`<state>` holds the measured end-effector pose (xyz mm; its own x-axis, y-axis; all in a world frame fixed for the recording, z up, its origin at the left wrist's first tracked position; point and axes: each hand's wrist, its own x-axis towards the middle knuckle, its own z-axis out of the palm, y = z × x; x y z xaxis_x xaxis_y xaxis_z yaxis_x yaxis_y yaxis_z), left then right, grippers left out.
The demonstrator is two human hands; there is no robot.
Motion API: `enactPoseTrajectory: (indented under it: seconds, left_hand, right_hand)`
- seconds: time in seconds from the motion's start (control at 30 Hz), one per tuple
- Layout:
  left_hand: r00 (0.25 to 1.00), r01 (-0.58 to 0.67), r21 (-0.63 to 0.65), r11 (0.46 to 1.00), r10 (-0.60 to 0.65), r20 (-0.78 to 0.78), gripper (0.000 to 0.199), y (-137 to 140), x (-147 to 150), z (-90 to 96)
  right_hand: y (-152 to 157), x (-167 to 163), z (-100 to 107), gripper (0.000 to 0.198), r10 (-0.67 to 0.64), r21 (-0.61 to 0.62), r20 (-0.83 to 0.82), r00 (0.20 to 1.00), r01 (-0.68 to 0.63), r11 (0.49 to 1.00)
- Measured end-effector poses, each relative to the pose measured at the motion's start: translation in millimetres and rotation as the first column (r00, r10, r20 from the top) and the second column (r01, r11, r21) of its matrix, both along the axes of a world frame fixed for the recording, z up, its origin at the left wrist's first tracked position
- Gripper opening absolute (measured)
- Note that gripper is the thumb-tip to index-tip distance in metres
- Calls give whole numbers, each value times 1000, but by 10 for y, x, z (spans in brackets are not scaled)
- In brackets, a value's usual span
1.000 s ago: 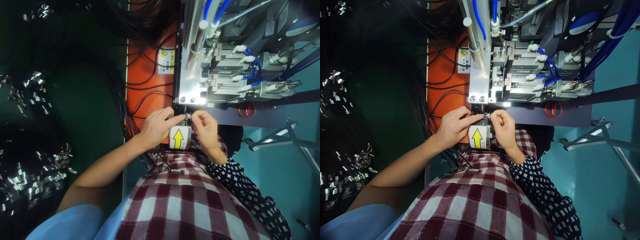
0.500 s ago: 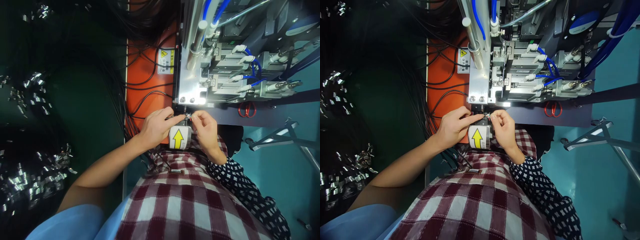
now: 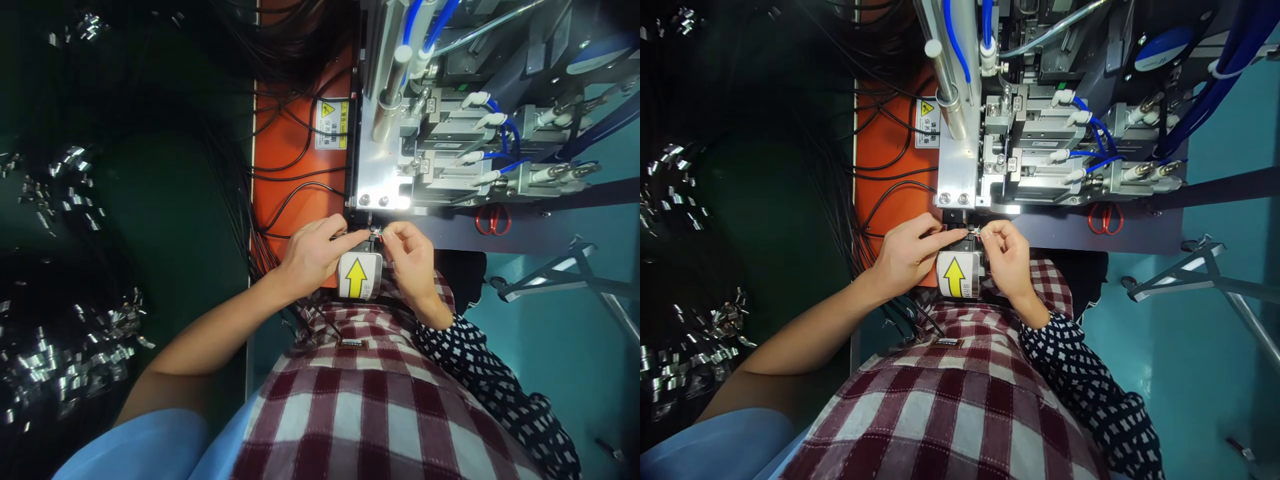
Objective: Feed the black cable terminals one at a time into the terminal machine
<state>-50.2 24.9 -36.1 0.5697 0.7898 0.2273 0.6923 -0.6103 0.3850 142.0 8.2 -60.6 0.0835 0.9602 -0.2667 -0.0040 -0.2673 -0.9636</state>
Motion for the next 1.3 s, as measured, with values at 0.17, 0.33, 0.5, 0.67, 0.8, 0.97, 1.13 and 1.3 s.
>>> enactPoseTrajectory:
  seconds: [0.17, 0.33, 0.5, 0.67, 0.8, 0.97, 1.13, 1.3]
  left_hand:
    - [1000, -13, 16, 1000, 13, 0, 34, -3, 13, 3]
    - [1000, -1, 27, 1000, 2, -11, 33, 4, 14, 5]
    - [1000, 8, 41, 999, -8, 0, 32, 7, 13, 5]
    - [1000, 6, 37, 999, -5, -26, 34, 8, 12, 14]
    - [999, 8, 31, 999, -7, -52, 36, 4, 5, 11]
    - [993, 1, 42, 999, 4, -120, 36, -12, 10, 12]
    - [994, 10, 70, 998, -2, -109, 36, -13, 18, 18]
    - [995, 4, 31, 1000, -1, -97, 36, -8, 15, 12]
  right_hand:
    - [-7, -4, -19, 17, -1, 9, 2, 1000, 1, 1000]
    - [-35, -26, -65, 14, -19, 57, -26, 999, 20, 998]
    - [-38, -33, -77, 15, -30, 107, 31, 999, 26, 994]
    - [-31, -44, -39, 17, -34, 54, 35, 999, 32, 998]
    - [-40, -59, -20, 17, -53, 16, 33, 998, 53, 998]
    - [-50, -18, -16, 16, -10, 43, 148, 989, 3, 999]
    - [-8, 47, 35, 17, 68, -16, 135, 988, -67, 998]
    - [21, 95, 72, 20, 103, -89, -12, 995, -104, 991]
